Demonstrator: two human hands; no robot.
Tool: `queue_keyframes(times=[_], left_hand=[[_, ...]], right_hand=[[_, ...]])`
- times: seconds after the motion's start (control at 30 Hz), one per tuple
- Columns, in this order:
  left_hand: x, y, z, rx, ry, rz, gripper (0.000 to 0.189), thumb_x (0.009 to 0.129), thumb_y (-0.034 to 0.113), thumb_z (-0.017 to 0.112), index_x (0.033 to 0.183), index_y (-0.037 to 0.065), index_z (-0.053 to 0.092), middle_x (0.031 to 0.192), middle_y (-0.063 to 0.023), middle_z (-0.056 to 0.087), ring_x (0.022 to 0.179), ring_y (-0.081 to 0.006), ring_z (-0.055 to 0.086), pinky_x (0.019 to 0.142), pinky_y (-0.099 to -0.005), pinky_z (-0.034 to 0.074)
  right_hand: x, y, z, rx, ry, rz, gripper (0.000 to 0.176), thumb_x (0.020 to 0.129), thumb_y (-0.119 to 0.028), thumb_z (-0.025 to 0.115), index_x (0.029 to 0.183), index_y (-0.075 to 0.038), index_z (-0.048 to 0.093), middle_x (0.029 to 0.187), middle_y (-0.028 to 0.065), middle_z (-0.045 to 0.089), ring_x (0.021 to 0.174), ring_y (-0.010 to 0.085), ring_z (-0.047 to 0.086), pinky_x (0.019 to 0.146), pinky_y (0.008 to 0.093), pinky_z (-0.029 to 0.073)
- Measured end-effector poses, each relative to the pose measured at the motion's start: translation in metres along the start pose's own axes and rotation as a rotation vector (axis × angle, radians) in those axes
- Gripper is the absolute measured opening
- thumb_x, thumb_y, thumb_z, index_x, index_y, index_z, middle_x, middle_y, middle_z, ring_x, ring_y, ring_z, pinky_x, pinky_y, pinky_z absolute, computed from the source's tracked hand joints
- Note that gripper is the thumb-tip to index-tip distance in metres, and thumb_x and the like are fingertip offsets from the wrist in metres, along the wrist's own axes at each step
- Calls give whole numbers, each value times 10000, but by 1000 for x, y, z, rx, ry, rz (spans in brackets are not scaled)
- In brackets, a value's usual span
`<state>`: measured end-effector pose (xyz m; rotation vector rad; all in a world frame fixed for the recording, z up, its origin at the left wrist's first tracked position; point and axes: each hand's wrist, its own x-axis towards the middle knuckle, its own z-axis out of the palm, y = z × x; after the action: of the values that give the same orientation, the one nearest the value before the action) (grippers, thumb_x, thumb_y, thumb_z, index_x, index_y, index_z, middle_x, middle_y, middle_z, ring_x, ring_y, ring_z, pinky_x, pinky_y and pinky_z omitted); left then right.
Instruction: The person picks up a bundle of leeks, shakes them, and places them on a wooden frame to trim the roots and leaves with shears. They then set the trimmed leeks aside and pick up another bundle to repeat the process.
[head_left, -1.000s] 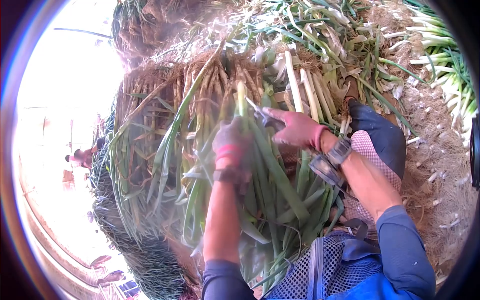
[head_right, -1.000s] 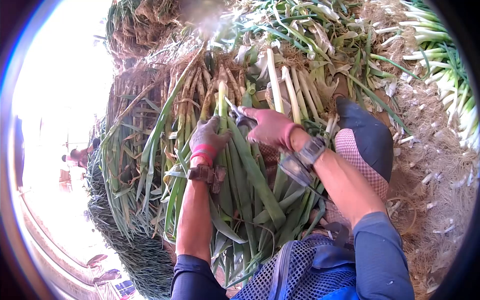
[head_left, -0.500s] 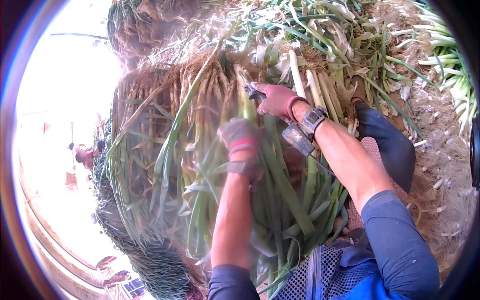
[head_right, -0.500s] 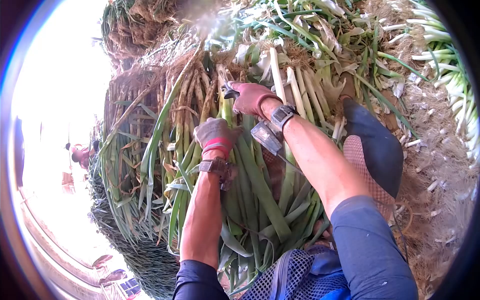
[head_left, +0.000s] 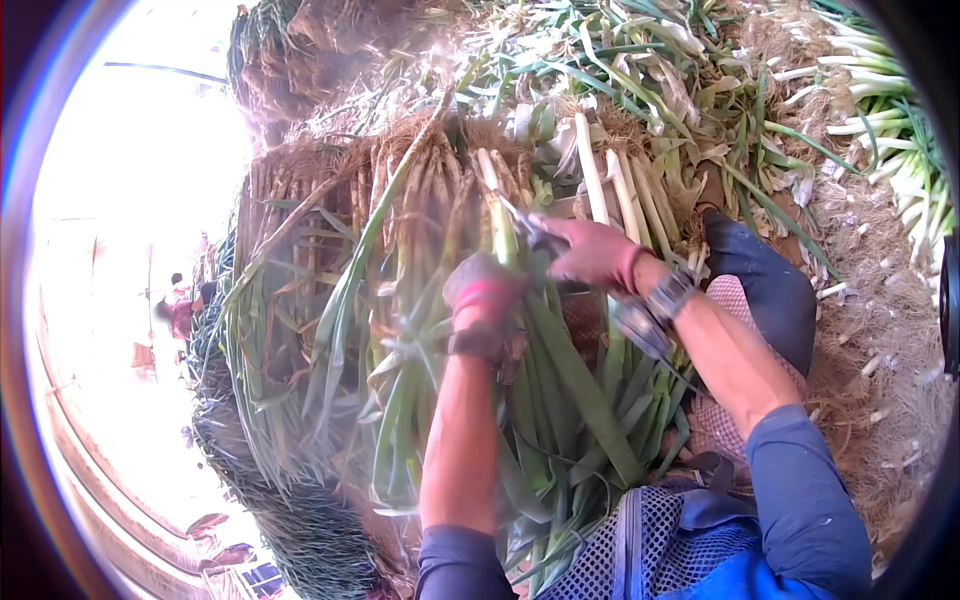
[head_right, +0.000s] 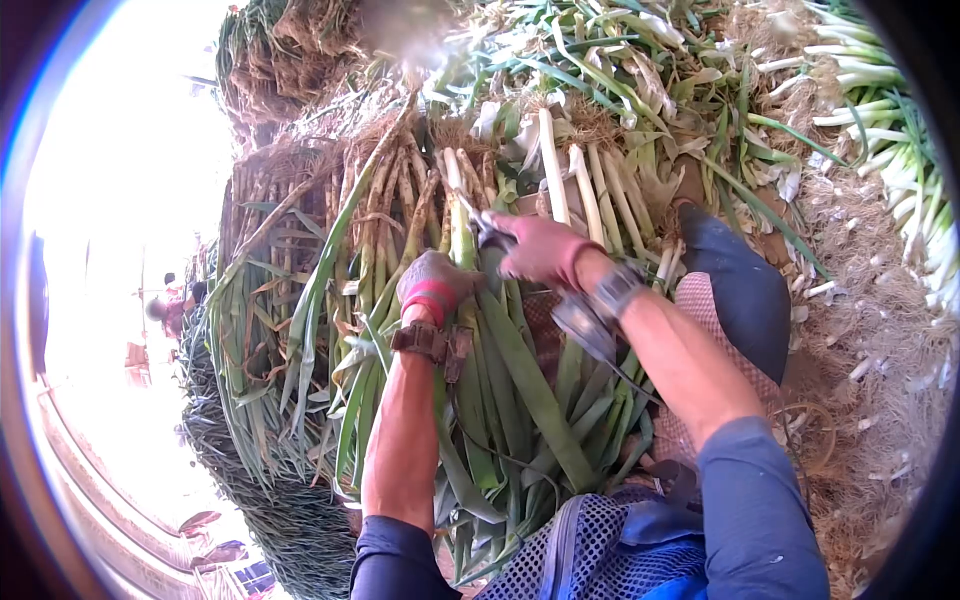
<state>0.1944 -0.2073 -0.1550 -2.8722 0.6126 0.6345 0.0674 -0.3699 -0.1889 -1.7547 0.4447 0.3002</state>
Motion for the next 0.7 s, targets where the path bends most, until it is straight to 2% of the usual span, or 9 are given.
queue_keyframes(times=[0.17,0.33,0.4,0.47,0.53,0.57,0.63,0.67,0.7], left_hand=[[-38,0,-5,-56,-10,44,592,692,563,852,903,10,831,893,-224,790,852,-376,781,826,-454,603],[-79,8,1,-36,3,71,556,717,546,865,952,44,830,892,-184,792,869,-340,775,834,-454,592],[-90,14,10,-16,-97,46,522,735,529,867,991,75,827,919,-156,797,896,-338,770,849,-445,588],[-99,5,34,-160,-78,182,487,734,519,866,965,92,829,923,-142,802,901,-339,769,863,-438,589],[-104,2,41,-195,-127,194,477,767,487,848,1043,99,815,1001,-155,802,963,-338,763,909,-427,579],[-105,-1,47,-227,-30,224,490,783,463,842,1101,92,799,1048,-168,796,998,-341,757,931,-422,573],[-112,1,43,-201,67,207,547,839,405,823,1256,60,739,1183,-197,770,1085,-351,737,988,-415,554],[-113,2,39,-197,63,206,547,839,405,823,1256,60,739,1183,-197,770,1085,-351,737,988,-415,554],[-112,2,35,-151,-2,178,543,849,410,823,1231,32,744,1170,-208,772,1084,-359,738,988,-424,552]], right_hand=[[-83,46,17,-29,-29,-202,911,823,-232,786,1656,-201,419,941,156,758,798,202,713,774,352,568],[-164,53,10,-95,-59,-178,908,823,-314,806,1641,-178,438,894,188,757,766,244,728,795,369,575],[-183,56,8,-145,-126,-77,959,814,-295,801,1671,-224,379,1382,195,698,1122,304,738,1016,370,544],[-196,58,8,-101,-157,-65,963,802,-308,811,1663,-201,395,1365,192,705,1111,316,742,1001,379,550],[-205,68,8,-194,-87,-36,965,798,-318,818,1657,-171,405,1362,198,705,1112,327,741,1000,381,550],[-209,74,9,-189,-86,-28,965,798,-318,818,1657,-171,405,1362,198,705,1112,327,741,1000,381,550],[-214,88,14,-120,-31,-135,913,806,-324,799,1631,-160,446,1136,221,744,952,330,751,901,388,570],[-215,92,16,-85,-4,-190,888,809,-326,790,1618,-155,467,1023,232,763,873,332,756,851,391,581],[-221,85,14,-136,-45,-106,885,799,-326,791,1610,-151,481,1016,229,765,890,334,757,863,390,577]])
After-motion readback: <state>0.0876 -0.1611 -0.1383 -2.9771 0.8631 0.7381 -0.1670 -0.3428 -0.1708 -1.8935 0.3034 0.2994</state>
